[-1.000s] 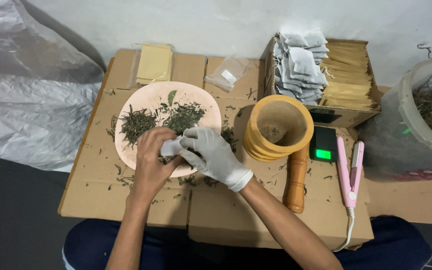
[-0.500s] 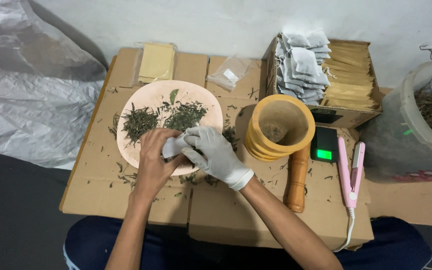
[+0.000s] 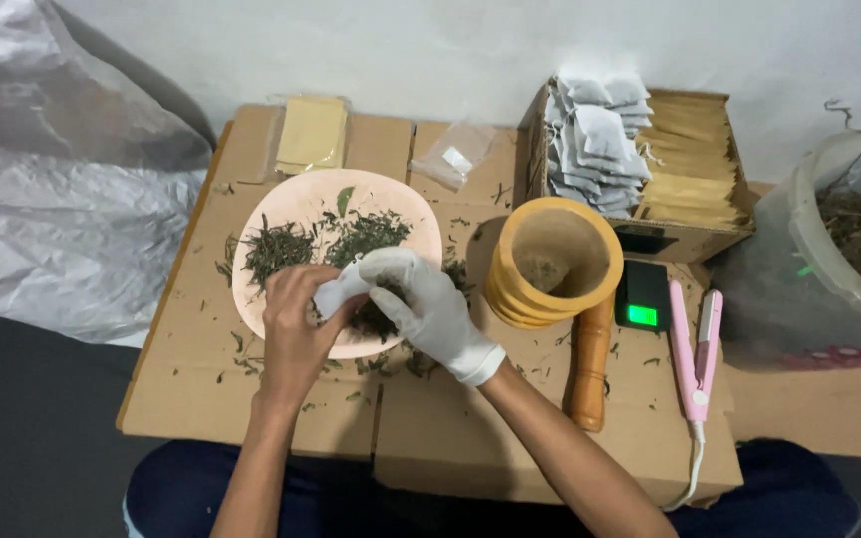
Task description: The person fills a small white tea bag with dried leaves from a plate, weighs it on a digital scale, and then places it into a clear plastic wrapper. They repeat the process of filling another tea bag with leaves.
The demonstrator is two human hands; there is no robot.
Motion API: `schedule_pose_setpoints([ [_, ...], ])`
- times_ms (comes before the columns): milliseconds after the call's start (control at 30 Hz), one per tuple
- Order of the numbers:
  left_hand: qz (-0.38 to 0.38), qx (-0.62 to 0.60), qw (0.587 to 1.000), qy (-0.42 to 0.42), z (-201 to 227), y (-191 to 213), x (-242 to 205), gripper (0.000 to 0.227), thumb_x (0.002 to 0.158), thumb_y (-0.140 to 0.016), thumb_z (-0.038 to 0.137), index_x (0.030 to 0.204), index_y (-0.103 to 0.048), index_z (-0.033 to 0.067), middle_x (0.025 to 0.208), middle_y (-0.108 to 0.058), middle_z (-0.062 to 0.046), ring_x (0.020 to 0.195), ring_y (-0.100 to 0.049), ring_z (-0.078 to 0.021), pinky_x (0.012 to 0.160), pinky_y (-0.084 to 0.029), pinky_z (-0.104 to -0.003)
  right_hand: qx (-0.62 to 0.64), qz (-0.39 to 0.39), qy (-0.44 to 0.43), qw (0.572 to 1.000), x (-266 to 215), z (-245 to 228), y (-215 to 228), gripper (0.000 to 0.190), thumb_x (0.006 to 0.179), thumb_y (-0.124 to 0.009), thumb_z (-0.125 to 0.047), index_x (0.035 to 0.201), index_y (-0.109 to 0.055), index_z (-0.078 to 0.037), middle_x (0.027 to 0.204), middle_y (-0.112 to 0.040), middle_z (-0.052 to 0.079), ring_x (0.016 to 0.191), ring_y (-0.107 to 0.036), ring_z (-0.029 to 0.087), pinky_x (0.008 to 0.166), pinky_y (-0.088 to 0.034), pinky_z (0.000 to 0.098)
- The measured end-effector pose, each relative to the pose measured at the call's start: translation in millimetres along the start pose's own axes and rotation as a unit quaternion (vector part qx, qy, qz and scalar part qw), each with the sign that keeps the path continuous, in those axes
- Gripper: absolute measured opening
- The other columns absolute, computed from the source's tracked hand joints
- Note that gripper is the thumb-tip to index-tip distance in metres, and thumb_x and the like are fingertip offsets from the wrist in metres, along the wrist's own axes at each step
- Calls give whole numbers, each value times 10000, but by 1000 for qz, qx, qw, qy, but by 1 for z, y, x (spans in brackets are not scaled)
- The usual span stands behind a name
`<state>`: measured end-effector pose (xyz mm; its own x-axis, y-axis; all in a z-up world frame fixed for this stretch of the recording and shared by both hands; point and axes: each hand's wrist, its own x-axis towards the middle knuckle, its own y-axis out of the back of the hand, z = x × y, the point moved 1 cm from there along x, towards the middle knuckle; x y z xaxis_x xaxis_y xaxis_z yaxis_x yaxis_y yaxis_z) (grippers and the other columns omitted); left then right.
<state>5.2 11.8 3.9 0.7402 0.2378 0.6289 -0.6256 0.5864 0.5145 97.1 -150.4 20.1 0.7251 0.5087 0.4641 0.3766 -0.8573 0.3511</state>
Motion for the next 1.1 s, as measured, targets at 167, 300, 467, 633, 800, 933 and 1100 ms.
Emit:
schedule_pose_setpoints([
  [167,-16,22,999,-21,2,0,0,481,797,-952,74,1224,-730,83,1094,-748,-48,1133,-702,-284,1101,-471,-476,-50,1,25,998,-4,18,-16,203,1003,-758,-318,1168,-766,-200,1073,-794,-31,1082,-760,232,935,-626,405],
  [300,-14,47,999,-16,1,-4,-1,430,811,-924,11,1190,-733,75,1069,-744,-48,1122,-707,-270,1091,-487,-474,-60,6,74,995,-4,16,-15,179,1016,-752,-304,1144,-759,-181,1046,-765,-13,1060,-742,241,939,-620,393],
  [467,-3,27,1000,-3,-7,-7,-3,397,806,-911,-33,1141,-735,86,1059,-740,-30,1124,-709,-270,1101,-481,-478,1,2,30,1000,0,7,-4,250,998,-755,-247,1243,-752,-194,1064,-799,26,1072,-766,240,937,-629,404],
  [633,0,27,1000,4,7,2,2,369,799,-904,-68,1107,-735,45,1112,-730,-73,1171,-691,-303,1125,-463,-527,11,33,13,999,-18,16,16,371,1013,-762,-238,1381,-732,-205,1132,-813,34,1067,-773,203,967,-608,365],
  [800,7,30,999,27,16,7,12,259,891,-904,50,1097,-751,24,1231,-680,-97,1247,-649,-339,1184,-410,-581,15,70,-93,993,-17,8,30,614,1109,-562,-152,1671,-356,-17,979,-831,132,1004,-782,247,960,-588,445],
  [933,7,47,999,14,13,6,10,238,897,-904,47,1070,-746,3,1246,-668,-105,1263,-641,-347,1184,-403,-583,-45,58,-122,990,-22,-3,42,435,1085,-596,-195,1484,-594,-22,914,-839,76,907,-792,250,849,-615,421],
  [1100,-1,44,999,21,17,7,9,222,896,-900,43,1062,-755,20,1229,-668,-94,1214,-663,-340,1161,-412,-594,-257,11,-48,965,-40,30,39,528,887,-547,-16,1361,-664,-216,928,-607,-4,927,-654,308,823,-629,447],
])
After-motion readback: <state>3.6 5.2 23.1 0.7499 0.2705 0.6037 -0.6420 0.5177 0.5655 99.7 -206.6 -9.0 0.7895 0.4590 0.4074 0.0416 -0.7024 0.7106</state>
